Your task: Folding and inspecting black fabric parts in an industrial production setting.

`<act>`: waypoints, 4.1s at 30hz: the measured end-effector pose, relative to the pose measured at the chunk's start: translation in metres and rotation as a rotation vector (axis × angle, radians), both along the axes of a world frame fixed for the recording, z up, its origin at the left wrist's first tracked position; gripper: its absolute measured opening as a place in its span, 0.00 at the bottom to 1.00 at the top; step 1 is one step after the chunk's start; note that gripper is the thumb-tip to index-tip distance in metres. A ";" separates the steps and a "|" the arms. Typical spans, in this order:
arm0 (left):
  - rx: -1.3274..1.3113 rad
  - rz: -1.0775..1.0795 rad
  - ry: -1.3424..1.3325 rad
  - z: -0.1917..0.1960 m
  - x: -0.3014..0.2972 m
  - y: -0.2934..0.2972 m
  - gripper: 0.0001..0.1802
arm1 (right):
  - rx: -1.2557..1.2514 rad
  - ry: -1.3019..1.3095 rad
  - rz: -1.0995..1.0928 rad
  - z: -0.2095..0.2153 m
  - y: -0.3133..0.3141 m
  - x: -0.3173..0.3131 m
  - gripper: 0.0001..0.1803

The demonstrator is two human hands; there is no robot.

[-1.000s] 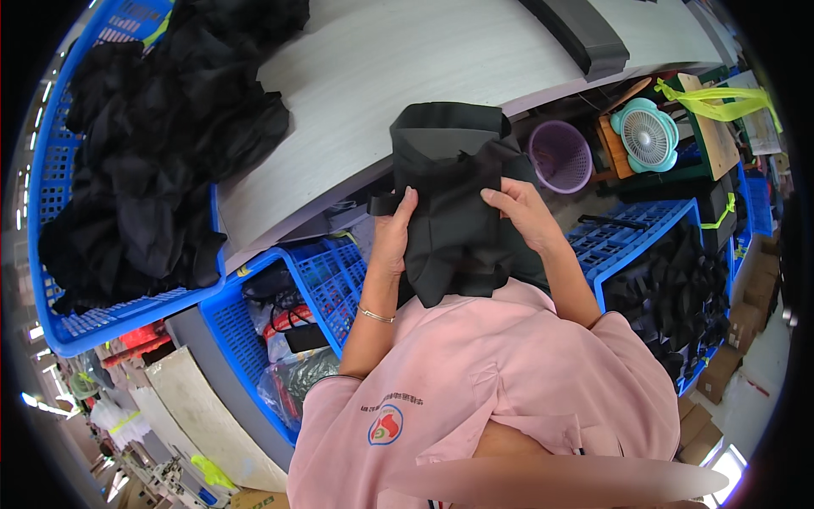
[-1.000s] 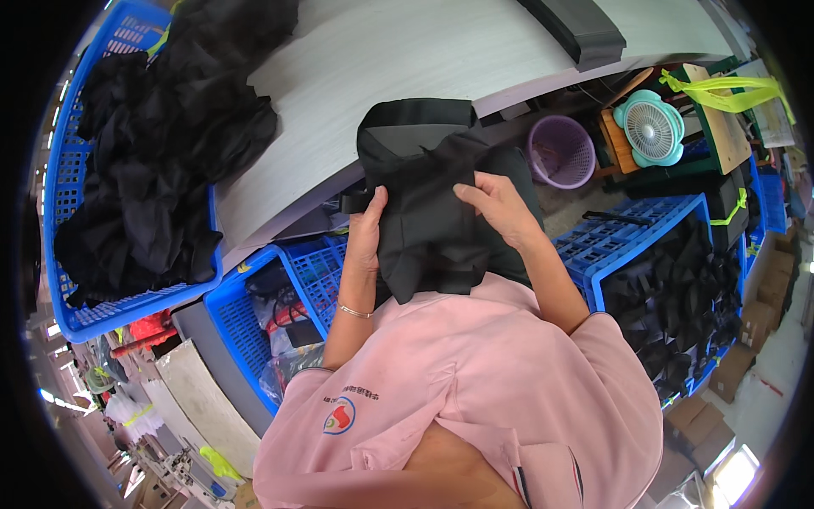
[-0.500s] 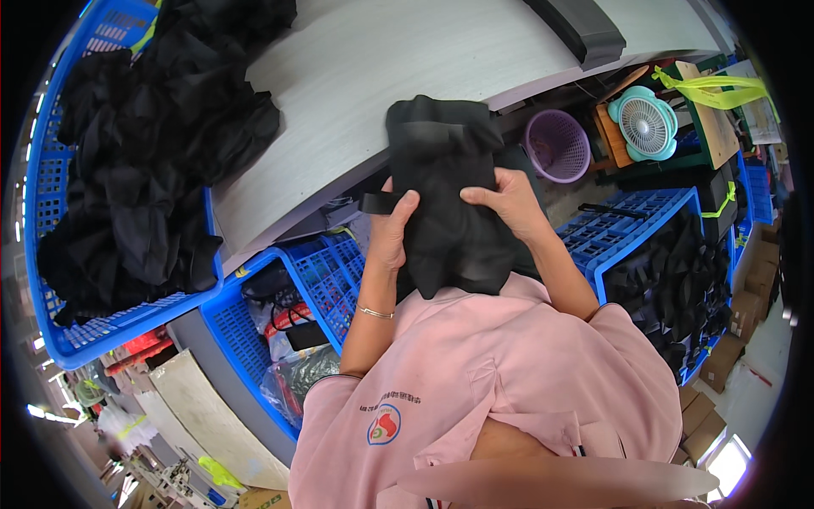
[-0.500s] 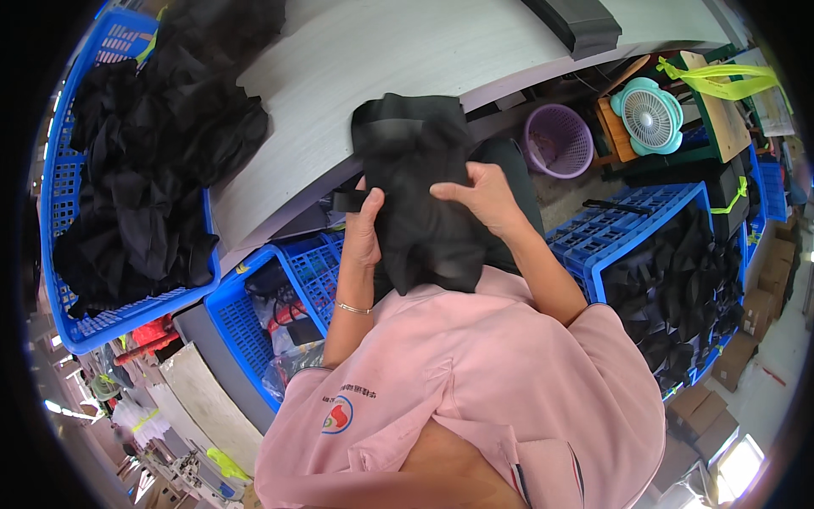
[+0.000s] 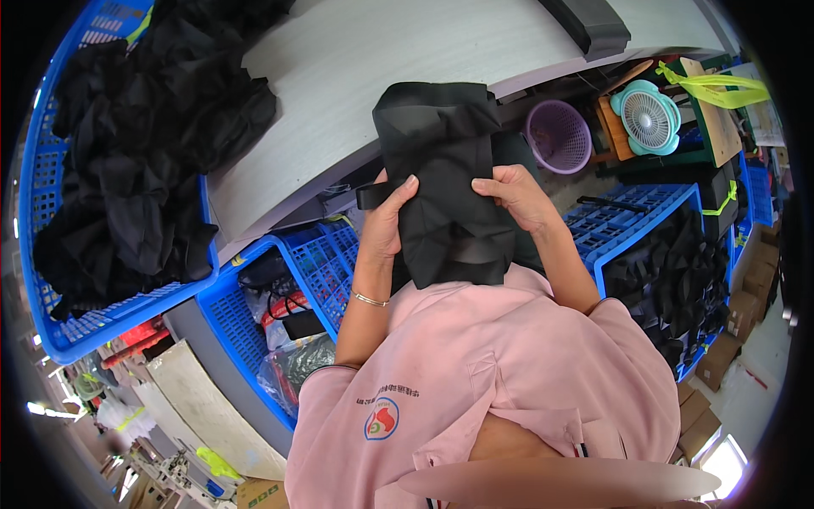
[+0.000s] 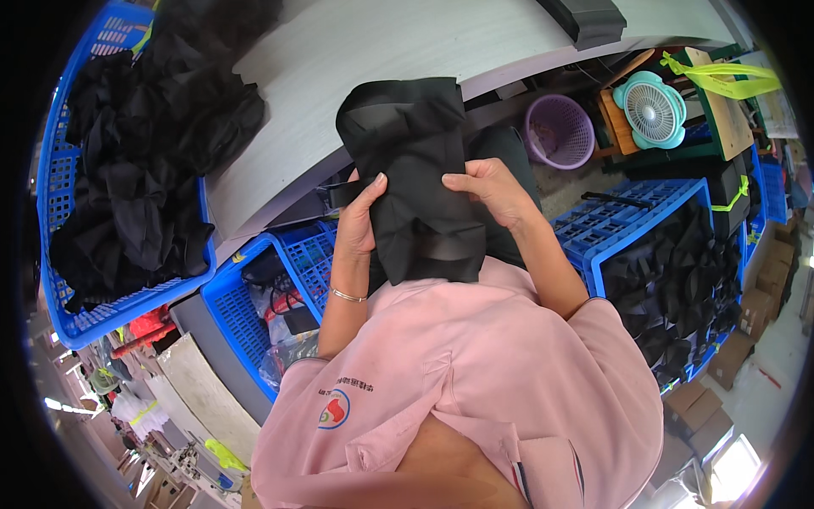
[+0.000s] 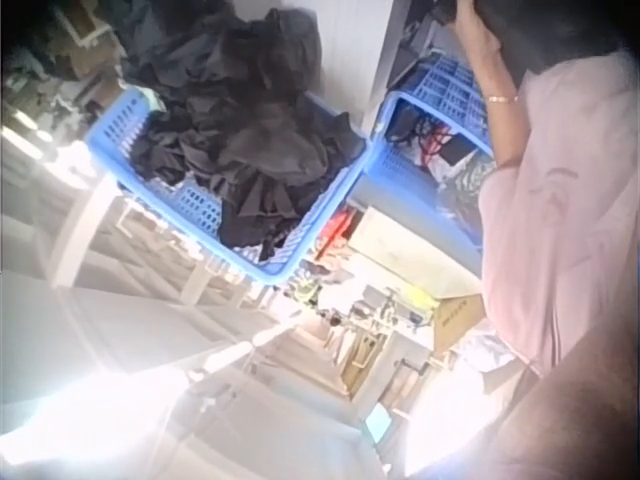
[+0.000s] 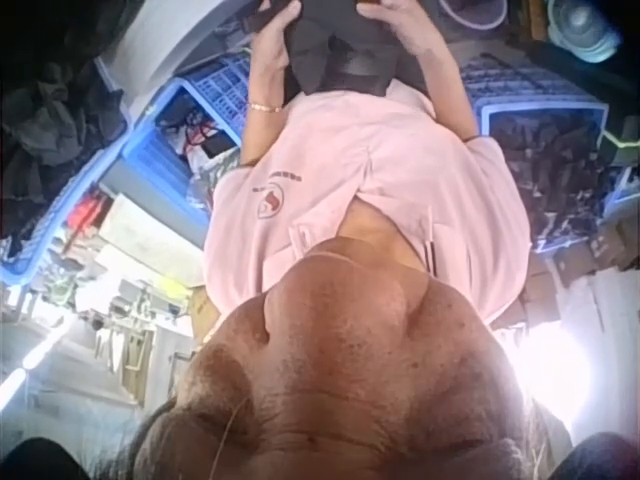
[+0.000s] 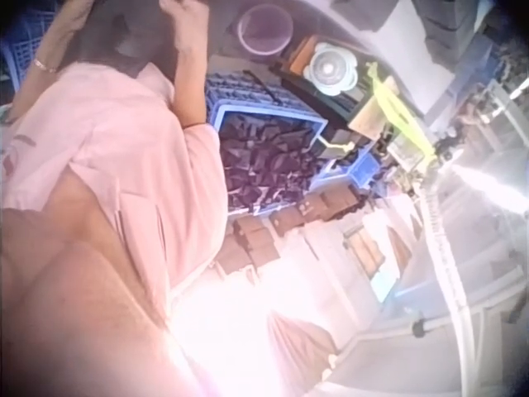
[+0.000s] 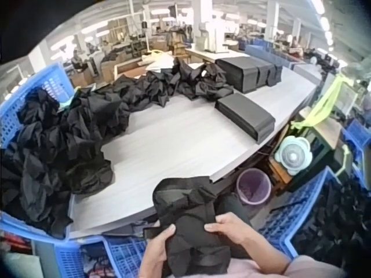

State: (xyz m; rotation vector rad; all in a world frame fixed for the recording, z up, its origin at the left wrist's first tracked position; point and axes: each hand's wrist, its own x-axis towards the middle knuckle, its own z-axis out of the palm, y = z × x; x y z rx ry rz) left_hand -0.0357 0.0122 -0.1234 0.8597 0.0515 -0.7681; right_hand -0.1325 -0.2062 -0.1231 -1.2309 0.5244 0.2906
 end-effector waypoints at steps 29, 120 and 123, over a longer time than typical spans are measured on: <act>0.552 -0.022 -0.653 -0.006 0.021 0.020 0.13 | -0.808 -0.500 0.002 0.072 -0.043 0.027 0.14; 0.456 -0.743 -0.429 -0.028 -0.097 -0.065 0.27 | -0.480 -0.073 -2.440 -0.033 -0.061 -0.596 0.08; 0.499 -0.726 -0.379 -0.042 -0.087 -0.053 0.26 | -0.637 -0.085 -2.528 -0.023 -0.049 -0.671 0.12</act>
